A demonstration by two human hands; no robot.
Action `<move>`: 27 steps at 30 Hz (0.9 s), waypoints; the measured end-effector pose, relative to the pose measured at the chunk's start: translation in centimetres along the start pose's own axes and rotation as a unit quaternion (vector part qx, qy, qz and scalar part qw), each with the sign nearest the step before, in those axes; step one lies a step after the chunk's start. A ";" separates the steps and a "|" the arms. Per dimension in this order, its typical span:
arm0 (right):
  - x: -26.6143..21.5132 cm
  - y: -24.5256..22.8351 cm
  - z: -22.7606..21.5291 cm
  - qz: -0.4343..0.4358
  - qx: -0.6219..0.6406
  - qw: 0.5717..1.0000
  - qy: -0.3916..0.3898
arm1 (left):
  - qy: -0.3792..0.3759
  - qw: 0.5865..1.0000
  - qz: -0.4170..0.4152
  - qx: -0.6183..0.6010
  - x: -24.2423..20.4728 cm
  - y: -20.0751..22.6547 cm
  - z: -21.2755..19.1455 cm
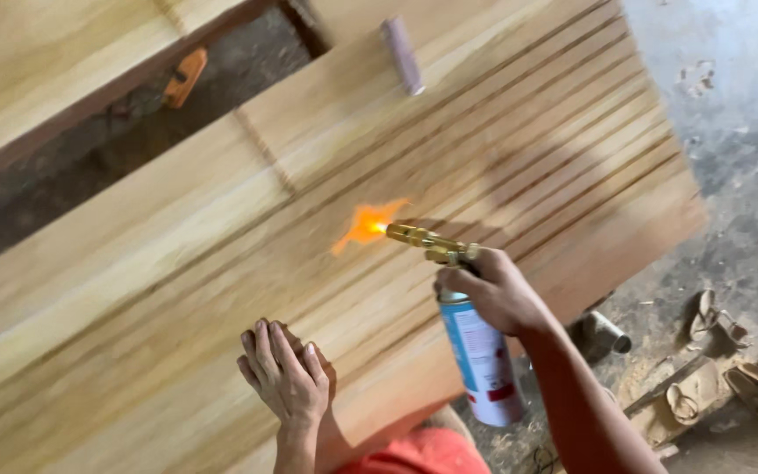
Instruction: The person uses a handheld blowtorch to char the surface of a large wooden board. They move the flame across the wood in sweeping motions, creating darkened lines and spots on the surface.
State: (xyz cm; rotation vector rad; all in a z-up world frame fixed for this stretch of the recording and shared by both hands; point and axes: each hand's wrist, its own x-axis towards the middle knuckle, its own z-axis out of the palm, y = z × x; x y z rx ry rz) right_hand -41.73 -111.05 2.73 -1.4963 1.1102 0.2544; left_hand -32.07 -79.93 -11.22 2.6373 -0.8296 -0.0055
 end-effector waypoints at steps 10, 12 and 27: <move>-4.2 -1.7 12.7 -0.047 -0.095 0.994 -0.042 | 0.011 0.999 -0.045 0.028 -8.5 -9.7 -4.3; -3.7 -1.3 12.1 -0.067 -0.088 0.994 -0.009 | 0.006 0.999 -0.047 0.024 -9.4 -10.4 -4.2; 3.7 5.2 -19.5 -0.019 0.069 0.948 0.310 | 0.008 0.973 -0.144 0.178 -9.3 -6.9 -0.1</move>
